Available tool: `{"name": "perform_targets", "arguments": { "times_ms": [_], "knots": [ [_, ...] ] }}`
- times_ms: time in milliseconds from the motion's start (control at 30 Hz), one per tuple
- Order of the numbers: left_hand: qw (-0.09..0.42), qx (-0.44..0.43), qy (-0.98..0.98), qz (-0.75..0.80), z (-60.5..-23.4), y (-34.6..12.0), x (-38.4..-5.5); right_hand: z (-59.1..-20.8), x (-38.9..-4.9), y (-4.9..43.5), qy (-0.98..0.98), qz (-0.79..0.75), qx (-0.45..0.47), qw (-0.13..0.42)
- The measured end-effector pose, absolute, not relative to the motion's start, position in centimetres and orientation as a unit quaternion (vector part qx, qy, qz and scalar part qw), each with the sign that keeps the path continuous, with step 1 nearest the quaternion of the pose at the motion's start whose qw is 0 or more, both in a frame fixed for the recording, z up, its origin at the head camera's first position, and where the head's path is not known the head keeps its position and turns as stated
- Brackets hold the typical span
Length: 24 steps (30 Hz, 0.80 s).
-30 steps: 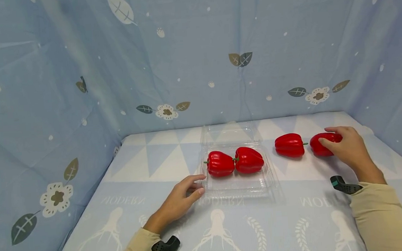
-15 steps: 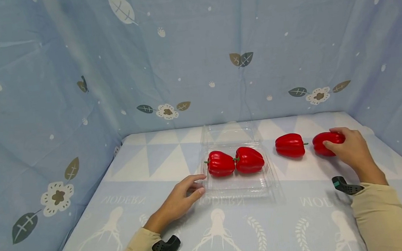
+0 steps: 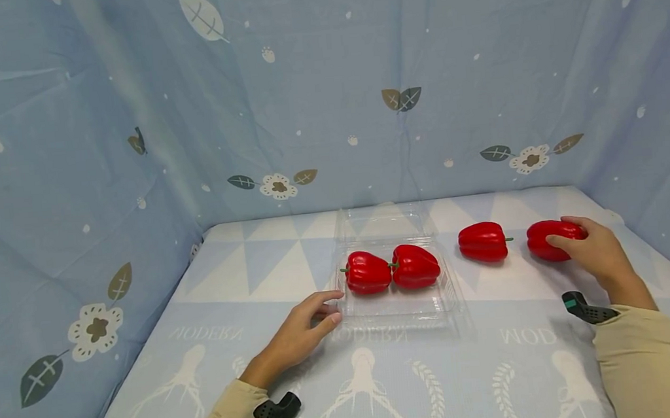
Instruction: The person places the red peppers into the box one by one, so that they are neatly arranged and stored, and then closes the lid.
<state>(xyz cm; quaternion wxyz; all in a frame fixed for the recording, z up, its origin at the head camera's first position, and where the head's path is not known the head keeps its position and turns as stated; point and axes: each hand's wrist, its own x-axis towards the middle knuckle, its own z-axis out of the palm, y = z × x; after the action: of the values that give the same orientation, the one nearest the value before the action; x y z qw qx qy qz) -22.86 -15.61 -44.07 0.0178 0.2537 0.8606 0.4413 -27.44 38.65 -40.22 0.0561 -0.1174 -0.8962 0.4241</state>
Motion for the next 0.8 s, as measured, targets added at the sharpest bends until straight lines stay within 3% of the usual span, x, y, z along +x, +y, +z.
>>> {"name": "perform_targets", "arguments": {
  "times_ms": [467,800],
  "knots": [
    [0.018,0.257,0.86,0.44,-44.2,-15.7,-23.0,-40.6,-27.7,38.4,-0.822,0.538,-0.183,0.051],
    [0.019,0.255,0.86,0.441,-44.1,-15.7,-22.9,-39.9,-27.7,37.8,-0.67,0.724,-0.157,0.039]
  ]
}}
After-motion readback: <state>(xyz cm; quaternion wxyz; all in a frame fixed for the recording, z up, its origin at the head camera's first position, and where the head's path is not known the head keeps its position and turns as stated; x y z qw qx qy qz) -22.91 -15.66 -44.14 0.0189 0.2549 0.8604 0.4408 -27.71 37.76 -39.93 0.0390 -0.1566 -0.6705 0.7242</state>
